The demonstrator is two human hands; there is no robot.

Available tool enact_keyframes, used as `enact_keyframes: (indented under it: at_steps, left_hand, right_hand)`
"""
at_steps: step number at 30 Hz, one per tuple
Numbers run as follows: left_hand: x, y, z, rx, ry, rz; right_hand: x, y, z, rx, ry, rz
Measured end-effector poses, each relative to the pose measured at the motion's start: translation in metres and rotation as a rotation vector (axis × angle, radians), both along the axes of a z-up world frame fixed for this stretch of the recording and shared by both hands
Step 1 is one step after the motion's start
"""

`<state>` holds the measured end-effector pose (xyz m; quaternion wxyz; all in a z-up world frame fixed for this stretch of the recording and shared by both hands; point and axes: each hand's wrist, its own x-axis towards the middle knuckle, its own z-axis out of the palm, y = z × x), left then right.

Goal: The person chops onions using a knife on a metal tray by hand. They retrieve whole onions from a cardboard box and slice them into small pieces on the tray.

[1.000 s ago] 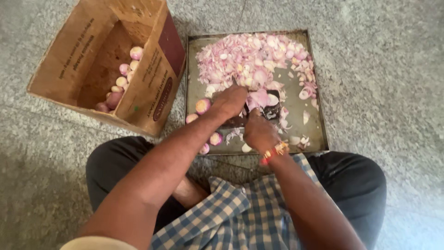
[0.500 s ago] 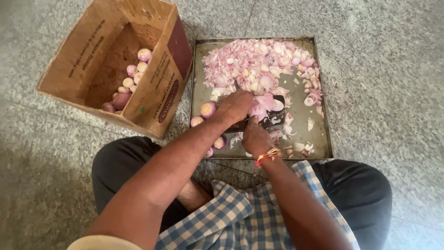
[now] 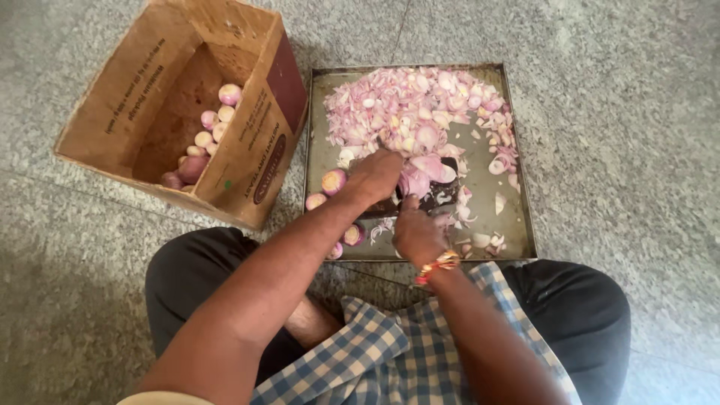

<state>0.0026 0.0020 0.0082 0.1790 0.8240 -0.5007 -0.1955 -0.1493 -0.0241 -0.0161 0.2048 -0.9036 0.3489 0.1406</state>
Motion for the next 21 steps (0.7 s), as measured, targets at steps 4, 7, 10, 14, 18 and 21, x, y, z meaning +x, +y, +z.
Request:
enact_keyframes:
  at_steps: [4, 7, 10, 14, 18, 21]
  left_hand:
    - [-0.011, 0.007, 0.022, 0.067, 0.076, 0.0]
    - [-0.007, 0.003, 0.026, 0.066, 0.051, 0.004]
    - [-0.01, 0.003, 0.019, 0.082, -0.063, -0.01]
    - [-0.008, 0.008, 0.021, 0.008, 0.026, -0.014]
    - [-0.006, 0.005, 0.015, -0.003, -0.019, -0.001]
    - [-0.007, 0.004, -0.001, 0.109, -0.009, 0.023]
  right_hand:
    - [0.006, -0.01, -0.007, 0.026, -0.127, -0.019]
    - [-0.002, -0.019, 0.007, 0.06, -0.129, -0.009]
    - [0.003, 0.004, 0.002, 0.103, -0.001, -0.07]
    - [0.001, -0.014, -0.011, 0.058, -0.111, 0.01]
    - [0.006, -0.002, -0.036, 0.071, -0.067, -0.053]
    - [0.007, -0.015, -0.043, 0.146, -0.179, -0.054]
